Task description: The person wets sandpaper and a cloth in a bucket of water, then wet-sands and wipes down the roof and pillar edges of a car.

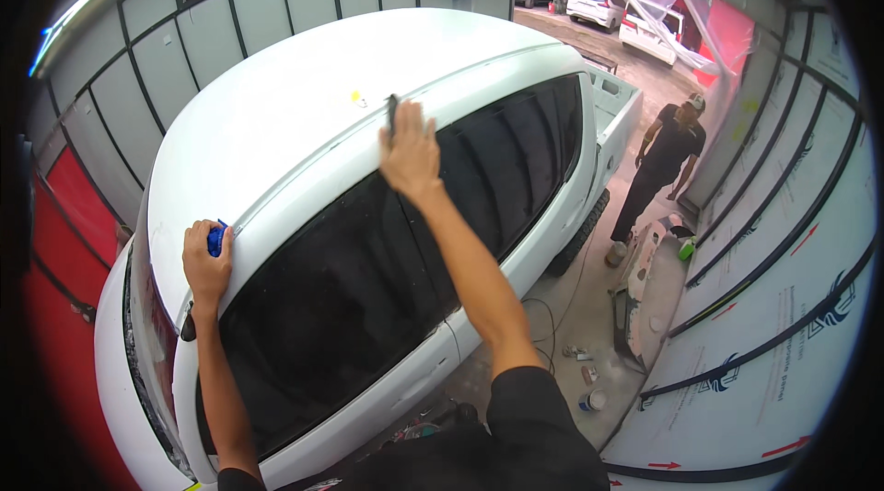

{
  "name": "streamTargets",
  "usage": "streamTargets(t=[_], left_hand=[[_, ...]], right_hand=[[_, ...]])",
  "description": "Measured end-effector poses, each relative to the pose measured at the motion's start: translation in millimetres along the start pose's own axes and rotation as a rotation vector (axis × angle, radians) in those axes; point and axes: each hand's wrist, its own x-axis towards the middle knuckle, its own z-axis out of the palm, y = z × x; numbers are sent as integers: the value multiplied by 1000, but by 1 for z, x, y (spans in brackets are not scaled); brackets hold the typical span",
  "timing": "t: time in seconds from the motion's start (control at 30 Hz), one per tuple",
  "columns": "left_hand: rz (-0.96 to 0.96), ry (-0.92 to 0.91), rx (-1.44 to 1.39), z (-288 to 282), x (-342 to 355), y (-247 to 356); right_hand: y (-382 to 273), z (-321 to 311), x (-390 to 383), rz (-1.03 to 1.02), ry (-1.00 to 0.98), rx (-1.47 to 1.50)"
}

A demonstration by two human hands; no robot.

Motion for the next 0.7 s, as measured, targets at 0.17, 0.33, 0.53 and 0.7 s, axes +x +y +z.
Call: streamTargets(t=[0.17, 0.33, 0.53, 0.7], left_hand=[[-17, 102, 50, 5, -14, 12], [-19, 145, 91, -3, -16, 12], [-62, 127, 119, 1, -14, 12], [-9, 147, 24, 4, -14, 17]], right_hand=[[-29, 17, -19, 26, 64, 171], [-7, 0, -5, -39, -42, -19], [-49, 17, -27, -53, 17, 196], [21, -16, 22, 87, -75, -26]])
